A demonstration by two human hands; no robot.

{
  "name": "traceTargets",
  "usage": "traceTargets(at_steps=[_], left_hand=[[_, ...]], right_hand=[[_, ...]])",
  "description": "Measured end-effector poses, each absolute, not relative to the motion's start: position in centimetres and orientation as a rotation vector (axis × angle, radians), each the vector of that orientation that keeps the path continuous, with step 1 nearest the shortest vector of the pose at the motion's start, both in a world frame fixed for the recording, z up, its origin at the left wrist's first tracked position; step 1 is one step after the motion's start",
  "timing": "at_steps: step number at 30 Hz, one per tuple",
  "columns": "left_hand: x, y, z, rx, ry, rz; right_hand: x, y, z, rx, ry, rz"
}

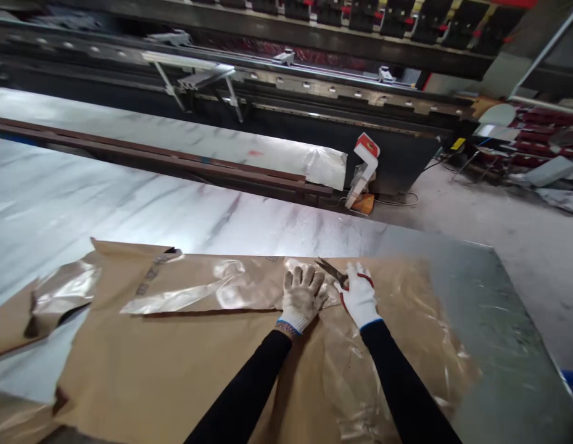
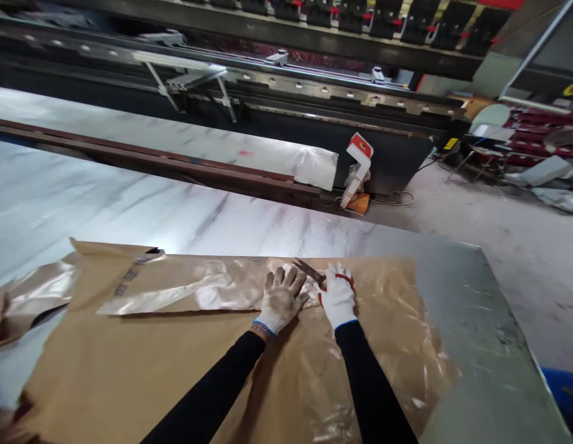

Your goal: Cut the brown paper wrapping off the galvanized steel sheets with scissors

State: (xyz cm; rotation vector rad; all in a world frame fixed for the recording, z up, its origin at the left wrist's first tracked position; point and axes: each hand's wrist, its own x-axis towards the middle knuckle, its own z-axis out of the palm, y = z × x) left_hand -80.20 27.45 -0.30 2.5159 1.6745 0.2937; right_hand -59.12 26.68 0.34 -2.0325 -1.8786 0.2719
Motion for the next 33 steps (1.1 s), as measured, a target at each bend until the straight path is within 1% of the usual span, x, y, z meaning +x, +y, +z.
traceTargets(at_steps=[2, 5, 8, 11, 13, 16, 19, 23, 26, 28, 30, 31, 33], left_hand=[[-81.6, 27.8, -1.6, 2.530, 1.687, 0.220], [-84.1, 28.1, -2.1, 2.564, 1.659, 0.166], [-85.3, 28.8, -1.9, 2.608, 1.609, 0.157], [-85.7, 30.8, -1.9, 2.687, 1.474, 0.180], [-86.2, 33.1, -2.2, 2.778, 1.291, 0.204], [-87.6, 37.3, -2.5, 2.897, 0.985, 0.235], [-89.3, 40.8, -2.0, 2.924, 0.871, 0.193], [-89.5, 41.4, -0.1, 2.728, 1.216, 0.032], [-88.9, 38.0, 1.8, 2.603, 1.505, 0.059], [-89.6, 34.0, 3.1, 2.539, 1.681, 0.136], [-92.2, 28.4, 3.9, 2.413, 1.936, 0.258], [-94.1, 25.1, 4.1, 2.306, 2.098, 0.319], [-98.3, 17.6, 3.9, 1.886, 2.496, 0.498]], right_hand=[[-57.7, 28.4, -0.5, -2.102, -1.857, 0.369], [-51.1, 28.5, -2.2, -2.300, -1.647, 0.424], [-43.5, 25.7, -3.5, -2.547, -1.369, 0.393], [-39.5, 20.4, -4.3, -2.679, -1.308, 0.462], [-39.5, 16.0, -5.3, -2.656, -1.386, 0.472], [-42.3, 9.3, -7.3, -2.571, -1.444, 0.354], [-47.0, 3.9, -8.7, -2.442, -1.611, 0.263], [-53.9, 0.6, -8.9, -2.369, -1.807, 0.401], [-57.5, -0.3, -8.2, -2.309, -1.792, 0.513], [-58.3, -1.1, -7.2, -2.266, -1.731, 0.703], [-57.6, -2.0, -5.6, -2.322, -1.535, 0.872], [-56.6, -2.5, -4.7, -2.389, -1.396, 0.909], [-53.8, -3.0, -2.8, -2.526, -1.121, 0.889]])
